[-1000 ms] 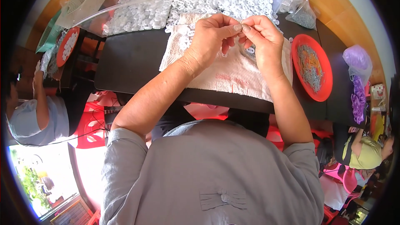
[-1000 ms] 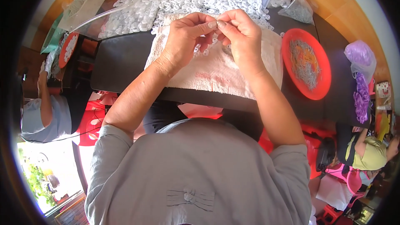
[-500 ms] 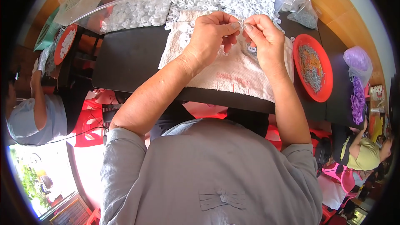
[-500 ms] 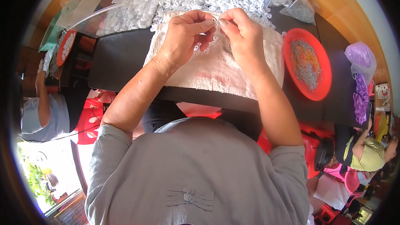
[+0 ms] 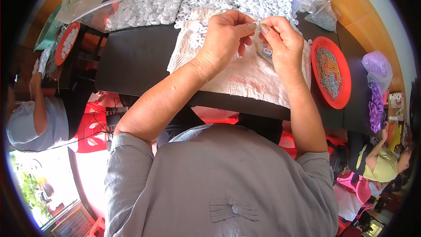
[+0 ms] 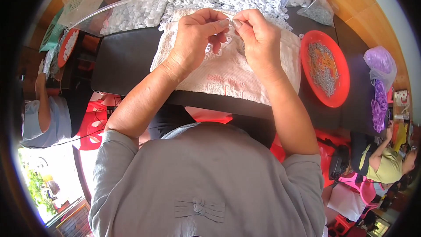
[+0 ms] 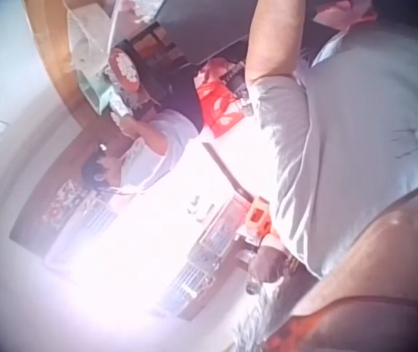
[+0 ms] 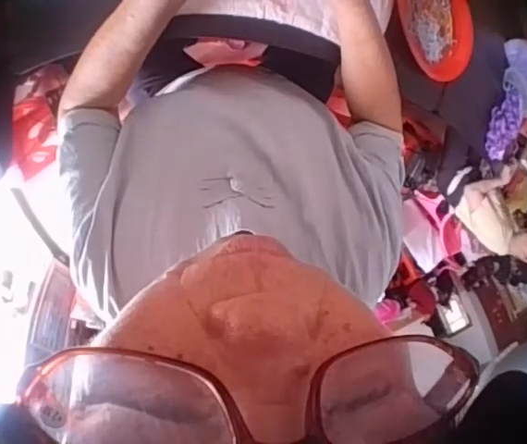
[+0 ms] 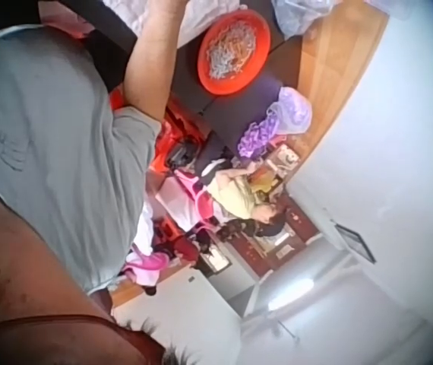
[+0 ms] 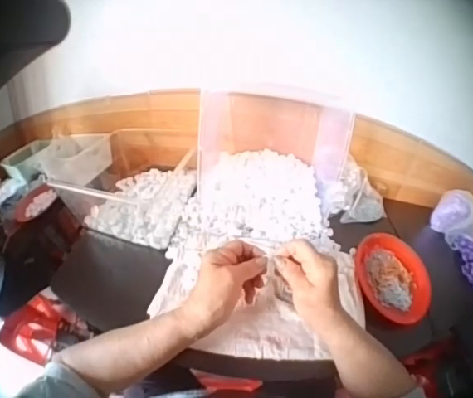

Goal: Assembling small white plastic hardware components by hand at a workbench.

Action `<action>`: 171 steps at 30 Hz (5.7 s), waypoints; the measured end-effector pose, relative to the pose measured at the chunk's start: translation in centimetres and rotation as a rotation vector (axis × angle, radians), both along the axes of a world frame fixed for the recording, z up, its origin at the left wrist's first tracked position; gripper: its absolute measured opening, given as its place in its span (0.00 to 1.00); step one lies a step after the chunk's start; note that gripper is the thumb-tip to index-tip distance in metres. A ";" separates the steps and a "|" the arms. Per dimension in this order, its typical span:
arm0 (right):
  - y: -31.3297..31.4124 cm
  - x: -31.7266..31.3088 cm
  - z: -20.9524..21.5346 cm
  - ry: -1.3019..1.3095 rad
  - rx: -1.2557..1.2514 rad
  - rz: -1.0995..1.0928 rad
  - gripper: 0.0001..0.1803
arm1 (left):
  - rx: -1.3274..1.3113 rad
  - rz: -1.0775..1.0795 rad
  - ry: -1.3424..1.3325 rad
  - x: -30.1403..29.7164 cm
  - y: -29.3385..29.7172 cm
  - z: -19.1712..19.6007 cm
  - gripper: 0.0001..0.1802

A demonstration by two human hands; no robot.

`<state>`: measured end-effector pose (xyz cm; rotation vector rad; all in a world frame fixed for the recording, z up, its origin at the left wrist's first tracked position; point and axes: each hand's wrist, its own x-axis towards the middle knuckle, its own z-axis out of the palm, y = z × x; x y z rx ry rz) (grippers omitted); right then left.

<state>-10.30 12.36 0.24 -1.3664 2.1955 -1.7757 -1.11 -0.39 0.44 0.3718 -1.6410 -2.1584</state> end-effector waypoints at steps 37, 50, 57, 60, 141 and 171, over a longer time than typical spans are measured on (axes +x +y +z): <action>-0.4 0.4 -0.6 -0.212 -0.051 -0.026 0.03 | -0.042 0.062 0.017 0.0 -0.2 -0.1 0.04; -0.6 1.2 -0.1 -0.371 -0.051 0.050 0.03 | -0.142 0.089 0.010 -0.1 0.2 -0.6 0.04; -1.1 0.9 0.3 -0.333 -0.063 0.048 0.05 | -0.087 0.124 0.064 -0.3 -0.8 0.3 0.05; -0.8 -0.7 0.1 -0.134 -0.118 -0.045 0.07 | -0.013 0.320 0.189 -0.3 -2.8 0.4 0.05; -0.1 -1.8 2.4 -0.672 -0.040 0.271 0.09 | -0.181 0.015 0.108 0.5 -0.7 1.0 0.07; 0.5 -0.8 3.5 -0.552 0.005 0.356 0.11 | -0.177 -0.039 0.269 0.9 -0.8 1.3 0.10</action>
